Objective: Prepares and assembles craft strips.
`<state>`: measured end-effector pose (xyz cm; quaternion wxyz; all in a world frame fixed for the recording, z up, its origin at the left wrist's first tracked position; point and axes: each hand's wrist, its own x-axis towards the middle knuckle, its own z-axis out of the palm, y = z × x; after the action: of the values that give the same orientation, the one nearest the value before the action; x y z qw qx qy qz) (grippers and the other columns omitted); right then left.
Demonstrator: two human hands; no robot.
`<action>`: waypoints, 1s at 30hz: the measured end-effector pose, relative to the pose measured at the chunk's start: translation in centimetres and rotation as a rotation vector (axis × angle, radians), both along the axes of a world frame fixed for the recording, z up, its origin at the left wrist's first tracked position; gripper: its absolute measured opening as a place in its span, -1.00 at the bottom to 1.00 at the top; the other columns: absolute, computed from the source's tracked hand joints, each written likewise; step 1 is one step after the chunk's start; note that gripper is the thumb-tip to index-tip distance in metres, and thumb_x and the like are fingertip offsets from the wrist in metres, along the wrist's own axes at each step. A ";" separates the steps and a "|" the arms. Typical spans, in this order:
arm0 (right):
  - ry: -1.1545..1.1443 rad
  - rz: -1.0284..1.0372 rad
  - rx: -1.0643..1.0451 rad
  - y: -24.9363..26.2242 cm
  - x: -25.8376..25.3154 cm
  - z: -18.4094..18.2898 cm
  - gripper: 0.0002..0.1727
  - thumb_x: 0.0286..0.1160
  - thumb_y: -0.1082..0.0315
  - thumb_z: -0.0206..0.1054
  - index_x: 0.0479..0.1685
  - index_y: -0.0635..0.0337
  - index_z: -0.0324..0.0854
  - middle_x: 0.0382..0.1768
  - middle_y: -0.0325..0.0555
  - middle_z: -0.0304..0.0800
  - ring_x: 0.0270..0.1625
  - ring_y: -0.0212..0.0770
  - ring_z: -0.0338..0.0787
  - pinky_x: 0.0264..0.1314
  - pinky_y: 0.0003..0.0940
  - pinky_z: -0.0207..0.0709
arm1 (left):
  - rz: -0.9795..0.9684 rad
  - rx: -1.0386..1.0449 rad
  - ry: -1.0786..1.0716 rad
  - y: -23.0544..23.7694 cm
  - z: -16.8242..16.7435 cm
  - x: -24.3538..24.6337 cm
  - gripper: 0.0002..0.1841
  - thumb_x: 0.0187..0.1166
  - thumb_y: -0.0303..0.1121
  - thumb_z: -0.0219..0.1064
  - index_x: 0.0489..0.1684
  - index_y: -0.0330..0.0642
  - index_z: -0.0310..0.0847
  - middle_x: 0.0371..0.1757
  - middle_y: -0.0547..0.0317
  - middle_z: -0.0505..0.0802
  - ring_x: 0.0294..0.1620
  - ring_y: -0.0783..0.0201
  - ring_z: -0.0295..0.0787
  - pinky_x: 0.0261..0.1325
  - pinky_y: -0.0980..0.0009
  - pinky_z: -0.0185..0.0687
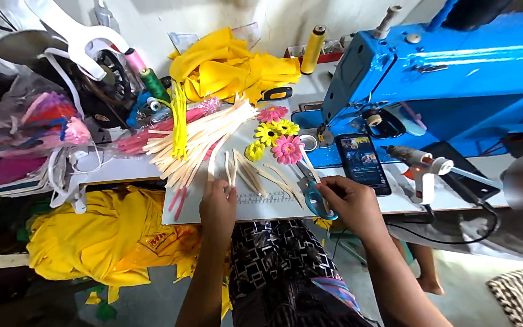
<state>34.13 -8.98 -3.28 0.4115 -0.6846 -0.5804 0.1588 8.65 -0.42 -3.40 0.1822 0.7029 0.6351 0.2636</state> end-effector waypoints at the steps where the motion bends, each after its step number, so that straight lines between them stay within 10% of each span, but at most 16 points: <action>1: -0.002 -0.005 0.002 -0.1 0.1 0.0 -0.74 0.64 0.21 0.31 -0.11 0.22 0.81 -0.41 -0.20 0.81 -0.45 -0.58 0.68 -0.34 -0.64 0.56 | -0.001 0.037 -0.011 -0.2 -0.1 0.1 -0.72 0.56 -0.37 0.46 0.03 -0.45 0.72 -0.02 -0.32 0.76 -0.16 -0.15 0.77 -0.04 -0.06 0.69; 10: -0.052 0.037 0.019 0.2 -0.3 -0.1 -0.75 0.63 0.25 0.31 -0.12 0.25 0.81 -0.43 -0.14 0.78 -0.46 -0.46 0.67 -0.34 -0.52 0.57 | -0.356 0.234 0.107 -2.5 -3.2 3.2 -0.68 0.68 -0.19 0.29 0.21 -0.09 0.85 0.36 -0.25 0.74 0.34 -0.31 0.66 0.30 -0.25 0.52; 23: -0.157 0.041 -0.005 1.4 -0.9 -0.1 -0.81 0.60 0.33 0.36 -0.15 0.28 0.80 -0.42 -0.02 0.80 -0.43 -0.13 0.76 -0.31 -0.10 0.64 | -0.338 0.255 0.073 -2.6 -3.7 1.9 -0.69 0.63 -0.22 0.34 0.10 -0.22 0.85 0.27 -0.23 0.79 0.27 -0.26 0.73 0.24 -0.18 0.64; 30: -0.312 0.226 0.116 4.1 -3.0 -2.0 -0.79 0.51 0.28 0.42 -0.23 0.30 0.80 -0.20 0.10 0.83 -0.02 0.15 0.82 0.03 0.09 0.69 | -0.307 0.160 0.131 -1.7 -3.1 3.3 -0.63 0.65 -0.18 0.35 0.16 -0.30 0.80 0.43 -0.34 0.67 0.41 -0.31 0.61 0.37 -0.19 0.54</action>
<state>31.13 -4.84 -5.25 0.3349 -0.6065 -0.7184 0.0621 12.00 -2.15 -6.54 0.1219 0.8196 0.5078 0.2359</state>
